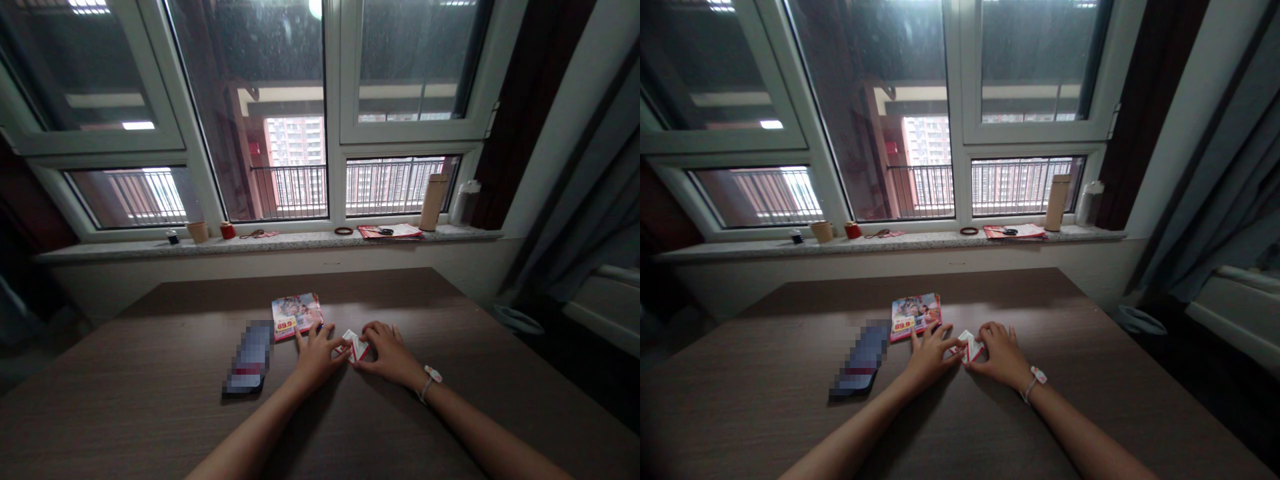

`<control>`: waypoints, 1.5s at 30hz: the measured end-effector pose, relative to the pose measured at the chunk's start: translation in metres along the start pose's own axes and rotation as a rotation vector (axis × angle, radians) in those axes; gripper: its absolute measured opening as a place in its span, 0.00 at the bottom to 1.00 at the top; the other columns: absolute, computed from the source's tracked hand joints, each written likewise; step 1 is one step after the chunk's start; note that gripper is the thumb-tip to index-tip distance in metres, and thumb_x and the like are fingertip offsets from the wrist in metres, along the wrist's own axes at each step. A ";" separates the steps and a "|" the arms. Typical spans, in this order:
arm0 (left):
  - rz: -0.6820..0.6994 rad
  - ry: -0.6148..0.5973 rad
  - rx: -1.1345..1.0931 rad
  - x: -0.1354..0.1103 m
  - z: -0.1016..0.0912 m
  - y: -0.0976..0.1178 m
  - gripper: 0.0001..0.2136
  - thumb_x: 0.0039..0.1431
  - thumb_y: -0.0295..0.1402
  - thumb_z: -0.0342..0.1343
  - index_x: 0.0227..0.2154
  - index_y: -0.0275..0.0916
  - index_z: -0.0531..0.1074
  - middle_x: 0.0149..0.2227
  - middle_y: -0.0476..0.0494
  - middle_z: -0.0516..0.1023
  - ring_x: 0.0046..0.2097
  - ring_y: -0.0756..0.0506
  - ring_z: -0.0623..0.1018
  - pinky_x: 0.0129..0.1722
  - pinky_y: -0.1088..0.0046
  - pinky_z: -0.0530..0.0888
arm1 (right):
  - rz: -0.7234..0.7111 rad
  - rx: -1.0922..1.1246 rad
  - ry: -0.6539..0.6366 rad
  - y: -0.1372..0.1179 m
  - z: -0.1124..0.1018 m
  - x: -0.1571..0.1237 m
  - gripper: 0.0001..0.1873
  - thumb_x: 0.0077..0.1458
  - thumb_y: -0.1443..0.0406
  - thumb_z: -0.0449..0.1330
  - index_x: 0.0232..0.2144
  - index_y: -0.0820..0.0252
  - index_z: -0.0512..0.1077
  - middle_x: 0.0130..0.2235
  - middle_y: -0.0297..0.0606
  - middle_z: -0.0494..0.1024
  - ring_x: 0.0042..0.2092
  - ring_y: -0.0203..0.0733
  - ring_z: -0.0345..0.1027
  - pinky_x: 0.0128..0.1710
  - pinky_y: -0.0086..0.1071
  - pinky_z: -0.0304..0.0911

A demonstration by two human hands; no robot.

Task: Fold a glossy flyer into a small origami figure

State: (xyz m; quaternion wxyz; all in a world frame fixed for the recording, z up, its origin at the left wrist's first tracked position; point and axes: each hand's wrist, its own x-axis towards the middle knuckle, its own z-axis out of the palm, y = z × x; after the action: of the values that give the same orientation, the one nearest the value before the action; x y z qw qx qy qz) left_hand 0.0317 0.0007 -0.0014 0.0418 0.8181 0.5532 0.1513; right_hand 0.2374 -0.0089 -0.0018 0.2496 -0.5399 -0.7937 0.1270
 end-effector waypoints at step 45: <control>0.026 0.057 -0.027 -0.002 0.001 0.000 0.11 0.57 0.48 0.55 0.43 0.61 0.74 0.59 0.49 0.65 0.63 0.34 0.55 0.56 0.32 0.39 | -0.024 -0.081 0.133 0.002 0.002 0.011 0.08 0.57 0.60 0.56 0.35 0.51 0.75 0.40 0.35 0.73 0.48 0.43 0.63 0.61 0.49 0.40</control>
State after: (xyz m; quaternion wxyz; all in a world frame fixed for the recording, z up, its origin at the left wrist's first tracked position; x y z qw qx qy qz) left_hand 0.0313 -0.0008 -0.0031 0.0349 0.8199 0.5414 0.1827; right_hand 0.2342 0.0020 -0.0016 0.2812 -0.5472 -0.7864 0.0557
